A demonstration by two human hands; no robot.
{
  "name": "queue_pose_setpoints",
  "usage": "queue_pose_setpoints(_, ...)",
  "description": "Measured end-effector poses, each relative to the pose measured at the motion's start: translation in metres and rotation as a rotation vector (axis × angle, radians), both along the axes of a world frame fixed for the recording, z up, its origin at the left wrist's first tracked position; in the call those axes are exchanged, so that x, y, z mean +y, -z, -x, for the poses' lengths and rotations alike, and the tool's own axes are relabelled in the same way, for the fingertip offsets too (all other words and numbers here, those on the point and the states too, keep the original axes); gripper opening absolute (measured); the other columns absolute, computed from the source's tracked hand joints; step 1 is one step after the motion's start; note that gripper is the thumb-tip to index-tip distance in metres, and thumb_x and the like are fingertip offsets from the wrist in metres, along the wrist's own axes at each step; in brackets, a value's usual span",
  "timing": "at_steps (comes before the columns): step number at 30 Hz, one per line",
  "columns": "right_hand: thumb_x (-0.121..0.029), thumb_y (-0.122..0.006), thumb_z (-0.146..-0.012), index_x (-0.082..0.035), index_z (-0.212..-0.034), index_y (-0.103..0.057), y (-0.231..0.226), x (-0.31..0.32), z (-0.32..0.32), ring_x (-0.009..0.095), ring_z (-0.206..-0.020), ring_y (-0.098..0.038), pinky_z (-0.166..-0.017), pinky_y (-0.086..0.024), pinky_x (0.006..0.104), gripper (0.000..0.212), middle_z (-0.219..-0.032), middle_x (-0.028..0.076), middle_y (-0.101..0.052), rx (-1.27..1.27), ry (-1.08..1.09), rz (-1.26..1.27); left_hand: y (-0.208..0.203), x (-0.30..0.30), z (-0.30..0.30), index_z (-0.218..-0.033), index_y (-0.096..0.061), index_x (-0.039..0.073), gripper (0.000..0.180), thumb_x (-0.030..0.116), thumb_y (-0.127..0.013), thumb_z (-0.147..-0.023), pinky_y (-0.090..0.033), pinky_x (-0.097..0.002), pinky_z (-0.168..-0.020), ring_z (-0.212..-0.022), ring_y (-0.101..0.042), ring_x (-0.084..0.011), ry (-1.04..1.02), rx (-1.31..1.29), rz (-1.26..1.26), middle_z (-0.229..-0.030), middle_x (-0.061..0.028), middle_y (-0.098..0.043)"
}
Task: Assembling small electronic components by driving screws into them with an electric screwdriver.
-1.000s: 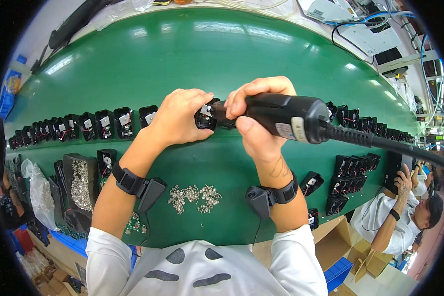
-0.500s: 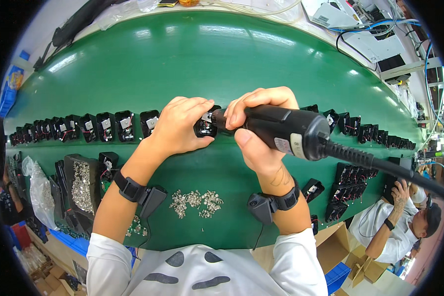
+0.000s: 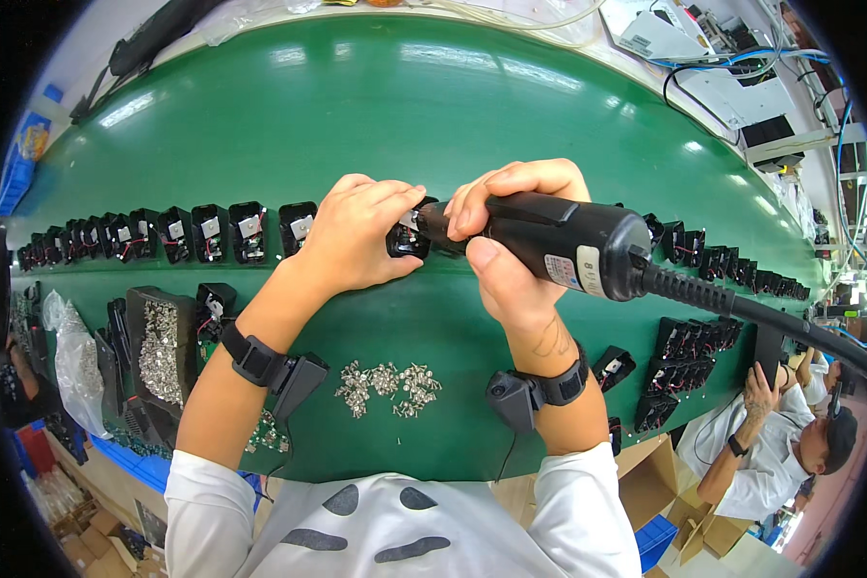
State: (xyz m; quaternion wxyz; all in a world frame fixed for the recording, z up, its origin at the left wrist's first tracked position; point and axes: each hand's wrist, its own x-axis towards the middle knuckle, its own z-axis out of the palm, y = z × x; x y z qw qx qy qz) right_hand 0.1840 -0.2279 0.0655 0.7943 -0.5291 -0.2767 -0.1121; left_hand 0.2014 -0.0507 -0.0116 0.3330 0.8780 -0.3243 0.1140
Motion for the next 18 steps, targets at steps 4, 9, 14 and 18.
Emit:
queue_pose_setpoints(4,-0.001,-0.069,-0.078,-0.001,-0.106,-0.045,0.004,0.001,-0.001,0.017,-0.077,-0.059,-0.076,-0.05,0.0335,0.037,-0.085,0.01,-0.059,-0.035,-0.032,0.053,0.003,0.0,0.0,-0.112,-0.064,0.002,0.063,0.023,-0.08,-0.056,-0.045,-0.0375,-0.09,-0.089,-0.063,-0.0272,0.002,-0.005,0.014,-0.104,-0.0098,-0.065)
queue_pose_setpoints(9,0.005,-0.063,-0.069,-0.002,-0.092,-0.05,-0.007,0.012,-0.002,0.013,-0.068,-0.06,-0.068,-0.051,0.0275,0.027,-0.078,0.008,-0.063,-0.068,-0.011,0.354,0.002,0.001,-0.003,-0.11,-0.065,0.001,0.06,0.022,-0.079,-0.055,-0.047,-0.0374,-0.087,-0.086,-0.063,-0.0276,0.017,0.018,0.018,-0.1,-0.0106,-0.066)
queue_pose_setpoints(14,0.001,-0.063,-0.071,-0.002,-0.091,-0.051,0.004,0.007,-0.005,0.014,-0.07,-0.061,-0.071,-0.052,0.0288,0.024,-0.078,0.008,-0.063,-0.123,-0.066,0.334,0.003,0.001,0.0,-0.109,-0.066,0.001,0.06,0.022,-0.079,-0.055,-0.048,-0.0376,-0.087,-0.086,-0.064,-0.028,0.008,0.021,0.021,-0.097,-0.0105,-0.068)
queue_pose_setpoints(18,-0.002,-0.066,-0.075,-0.001,-0.091,-0.05,0.01,0.006,0.002,0.016,-0.074,-0.061,-0.075,-0.053,0.0309,0.022,-0.08,0.009,-0.062,-0.079,-0.072,0.227,0.005,0.001,-0.001,-0.109,-0.067,0.001,0.06,0.022,-0.079,-0.054,-0.048,-0.0375,-0.087,-0.088,-0.064,-0.0275,0.011,-0.009,-0.01,-0.098,-0.0106,-0.068)
